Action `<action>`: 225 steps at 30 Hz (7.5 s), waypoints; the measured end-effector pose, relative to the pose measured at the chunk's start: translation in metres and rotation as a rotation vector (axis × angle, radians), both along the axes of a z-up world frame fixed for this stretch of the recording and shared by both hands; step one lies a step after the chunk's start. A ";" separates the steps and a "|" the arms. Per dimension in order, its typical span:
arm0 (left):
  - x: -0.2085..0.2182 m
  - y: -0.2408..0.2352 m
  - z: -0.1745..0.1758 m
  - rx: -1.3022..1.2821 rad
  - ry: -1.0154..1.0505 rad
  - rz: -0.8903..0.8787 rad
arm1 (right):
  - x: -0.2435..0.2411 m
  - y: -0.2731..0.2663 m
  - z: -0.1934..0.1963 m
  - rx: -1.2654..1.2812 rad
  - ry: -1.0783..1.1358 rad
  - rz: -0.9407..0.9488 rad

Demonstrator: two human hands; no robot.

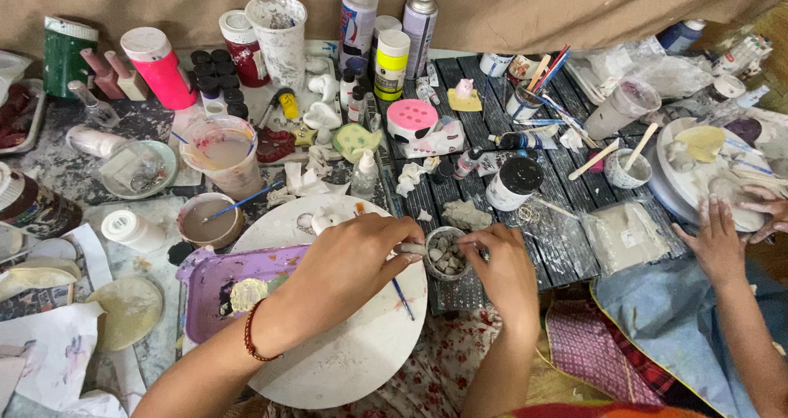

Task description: The person paints small white clay figurines using a fine brush and a palette of mixed paints. They repeatedly dip the brush into a water container to clean it, then apply paint to the figurines one at a time.

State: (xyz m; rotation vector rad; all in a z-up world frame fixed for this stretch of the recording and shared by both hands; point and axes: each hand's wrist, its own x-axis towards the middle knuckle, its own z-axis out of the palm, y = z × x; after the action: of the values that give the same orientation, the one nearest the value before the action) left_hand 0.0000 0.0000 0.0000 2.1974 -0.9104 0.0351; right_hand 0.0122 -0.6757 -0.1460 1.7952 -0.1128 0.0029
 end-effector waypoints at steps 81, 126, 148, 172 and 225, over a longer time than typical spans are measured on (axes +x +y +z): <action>-0.010 0.003 0.001 -0.409 -0.219 -0.224 | -0.084 0.437 0.046 2.538 -0.680 1.316; -0.010 0.019 0.018 -0.277 -0.223 -0.052 | -0.075 0.457 0.077 2.434 -0.065 0.774; -0.002 0.099 0.053 -0.231 0.045 0.527 | -0.042 0.498 0.102 2.081 0.234 0.674; 0.031 0.092 0.009 -0.454 -0.277 0.385 | 0.078 0.579 0.100 2.110 0.372 0.617; 0.036 0.064 -0.003 -0.315 -0.196 0.482 | 0.058 0.540 0.093 2.998 0.112 0.870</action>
State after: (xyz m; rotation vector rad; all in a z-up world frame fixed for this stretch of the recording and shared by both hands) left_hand 0.0360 0.0635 -0.0034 2.0841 -0.4182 0.5912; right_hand 0.0701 -0.1355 -0.0529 -1.3541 -0.5221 -0.2147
